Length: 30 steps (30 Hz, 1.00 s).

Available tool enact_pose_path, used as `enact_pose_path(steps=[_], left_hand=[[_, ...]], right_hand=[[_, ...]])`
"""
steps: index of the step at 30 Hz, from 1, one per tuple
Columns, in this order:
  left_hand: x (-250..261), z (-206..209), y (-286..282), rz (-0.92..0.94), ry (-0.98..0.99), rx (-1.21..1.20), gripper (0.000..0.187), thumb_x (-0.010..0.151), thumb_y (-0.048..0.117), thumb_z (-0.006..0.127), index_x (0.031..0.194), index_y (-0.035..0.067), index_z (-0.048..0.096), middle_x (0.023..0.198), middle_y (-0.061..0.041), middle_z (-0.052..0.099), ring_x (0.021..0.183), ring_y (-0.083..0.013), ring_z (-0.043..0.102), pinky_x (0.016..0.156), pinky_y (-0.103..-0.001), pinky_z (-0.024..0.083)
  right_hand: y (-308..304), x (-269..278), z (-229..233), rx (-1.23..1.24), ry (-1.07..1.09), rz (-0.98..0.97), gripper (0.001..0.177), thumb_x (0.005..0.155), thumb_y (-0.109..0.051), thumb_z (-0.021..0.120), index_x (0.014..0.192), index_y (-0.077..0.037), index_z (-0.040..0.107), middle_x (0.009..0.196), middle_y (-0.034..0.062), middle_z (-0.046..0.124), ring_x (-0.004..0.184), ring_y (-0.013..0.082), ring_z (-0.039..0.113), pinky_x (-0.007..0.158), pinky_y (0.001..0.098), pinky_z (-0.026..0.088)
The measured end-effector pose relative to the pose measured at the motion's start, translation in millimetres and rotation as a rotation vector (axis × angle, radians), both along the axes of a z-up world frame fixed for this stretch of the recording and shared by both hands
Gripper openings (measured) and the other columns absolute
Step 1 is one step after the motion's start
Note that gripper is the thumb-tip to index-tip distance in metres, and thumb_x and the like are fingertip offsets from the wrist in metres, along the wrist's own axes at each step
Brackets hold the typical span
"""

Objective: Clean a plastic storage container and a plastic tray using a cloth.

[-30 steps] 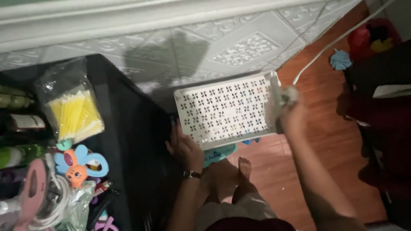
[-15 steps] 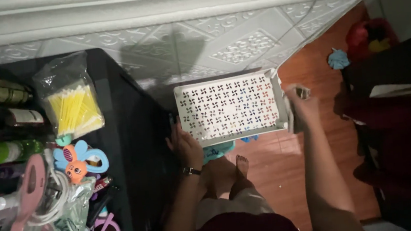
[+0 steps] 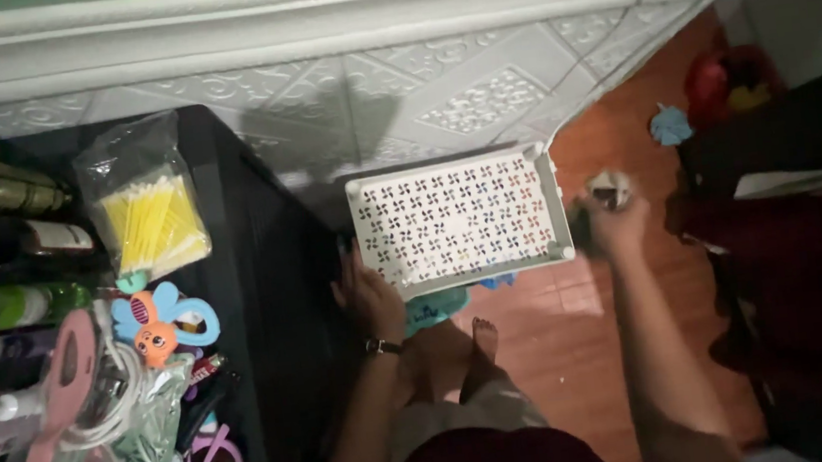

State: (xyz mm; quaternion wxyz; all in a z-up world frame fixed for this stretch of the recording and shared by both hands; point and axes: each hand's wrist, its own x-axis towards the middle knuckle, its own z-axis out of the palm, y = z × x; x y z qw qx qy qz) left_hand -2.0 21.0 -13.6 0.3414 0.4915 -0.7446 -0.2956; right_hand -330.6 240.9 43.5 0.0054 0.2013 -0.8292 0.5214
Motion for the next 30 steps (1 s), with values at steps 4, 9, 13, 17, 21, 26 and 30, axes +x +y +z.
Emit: enact_pose_path(steps=[4,9,13,17,21,26,30], left_hand=[[-1,30,-2,-0.042,0.004,0.014,0.058,0.112,0.038,0.019,0.15,0.009,0.052,0.152,-0.017,0.053,0.142,-0.0379,0.045,0.117,-0.065,0.014],[2,29,-2,-0.014,-0.025,-0.016,0.051,0.112,0.032,0.025,0.147,0.01,0.054,0.151,-0.014,0.057,0.141,-0.0366,0.05,0.118,-0.063,0.021],[1,32,1,-0.005,-0.053,0.077,0.05,0.108,0.029,0.029,0.146,0.012,0.057,0.143,-0.012,0.061,0.131,-0.0363,0.055,0.117,-0.063,0.023],[3,33,0,-0.02,0.0,-0.053,0.048,0.108,0.027,0.033,0.145,0.008,0.055,0.142,-0.017,0.061,0.133,-0.0385,0.053,0.115,-0.061,0.026],[3,45,-3,0.019,0.024,0.028,0.047,0.106,0.024,0.036,0.145,0.009,0.057,0.136,-0.016,0.065,0.127,-0.036,0.057,0.117,-0.061,0.03],[6,58,-4,-0.03,0.056,0.017,0.047,0.106,0.023,0.036,0.147,0.009,0.054,0.14,-0.017,0.062,0.13,-0.037,0.056,0.113,-0.06,0.033],[6,75,-3,-0.053,0.033,0.04,0.048,0.103,0.022,0.036,0.146,0.01,0.054,0.14,-0.014,0.062,0.13,-0.0382,0.055,0.112,-0.063,0.028]], right_hand=[[-32,33,5,-0.082,0.132,0.076,0.013,0.102,-0.008,0.068,0.113,-0.004,0.069,0.106,0.0057,0.069,0.088,0.0162,0.067,0.076,0.0296,0.054],[-82,54,56,0.65,1.049,0.568,0.044,0.077,-0.013,0.068,0.12,-0.006,0.064,0.126,0.015,0.067,0.123,0.032,0.062,0.113,0.0448,0.042],[-57,68,13,0.828,1.057,0.451,0.061,0.072,-0.024,0.064,0.129,-0.002,0.06,0.12,0.0193,0.068,0.116,0.0334,0.065,0.112,0.0453,0.039],[-49,103,26,1.053,0.588,0.476,0.05,0.092,-0.014,0.061,0.139,0.002,0.056,0.115,0.0196,0.07,0.111,0.0376,0.066,0.105,0.0471,0.049],[-81,136,86,1.151,-0.068,0.578,0.032,0.087,-0.029,0.063,0.11,-0.008,0.07,0.112,0.0203,0.069,0.104,0.0404,0.066,0.09,0.0504,0.054],[-59,84,-26,0.364,-0.569,0.167,0.024,0.093,-0.017,0.054,0.108,-0.001,0.066,0.099,0.0251,0.062,0.087,0.0388,0.06,0.075,0.0466,0.049],[-92,72,23,-0.469,0.047,-0.142,0.043,0.098,-0.011,0.046,0.135,0.004,0.06,0.126,0.0209,0.065,0.115,0.0378,0.063,0.101,0.045,0.054]])
